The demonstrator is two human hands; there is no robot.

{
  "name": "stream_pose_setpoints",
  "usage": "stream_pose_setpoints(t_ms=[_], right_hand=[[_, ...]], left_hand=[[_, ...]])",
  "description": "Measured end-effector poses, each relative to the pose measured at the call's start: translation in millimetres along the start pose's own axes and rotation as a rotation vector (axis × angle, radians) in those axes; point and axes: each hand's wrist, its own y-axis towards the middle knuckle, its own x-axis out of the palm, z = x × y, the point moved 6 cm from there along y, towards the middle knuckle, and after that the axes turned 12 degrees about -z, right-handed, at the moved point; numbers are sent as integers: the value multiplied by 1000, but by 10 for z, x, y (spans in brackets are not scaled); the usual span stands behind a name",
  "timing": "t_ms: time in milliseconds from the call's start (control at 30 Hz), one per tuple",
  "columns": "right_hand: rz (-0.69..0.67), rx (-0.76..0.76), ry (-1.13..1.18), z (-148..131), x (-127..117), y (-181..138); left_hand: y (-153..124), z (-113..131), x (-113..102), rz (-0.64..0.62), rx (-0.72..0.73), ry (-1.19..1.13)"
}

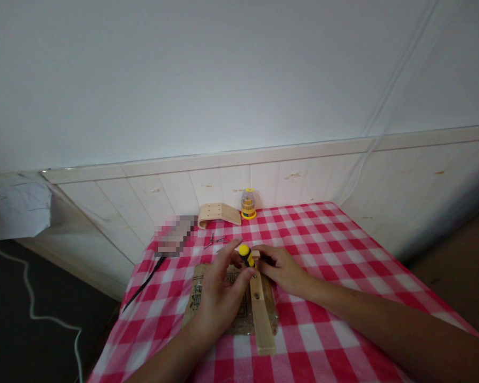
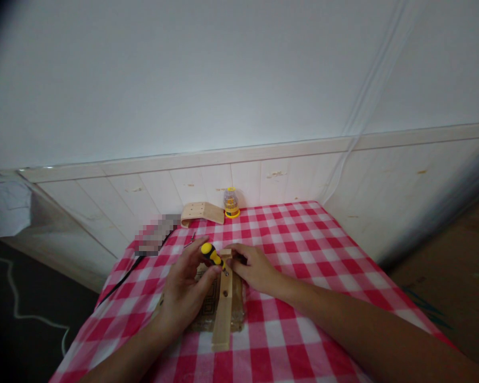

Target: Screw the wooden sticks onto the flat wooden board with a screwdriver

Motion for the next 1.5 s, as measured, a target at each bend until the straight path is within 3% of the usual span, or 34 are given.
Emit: stream_pose_setpoints(t_ms=[400, 667, 967, 1500], right_hand=[[-16, -17, 7, -56, 8, 7], [-1, -11, 19, -17, 2, -5], [-10, -5, -18, -27, 4, 1], [-10, -5, 18, 3, 6, 6]], left_hand=[[-27, 122, -21, 47, 156, 197], [-8, 66, -13, 38, 122, 207], [-20, -100, 30, 0, 36, 46], [0, 114, 1, 27, 106, 187]])
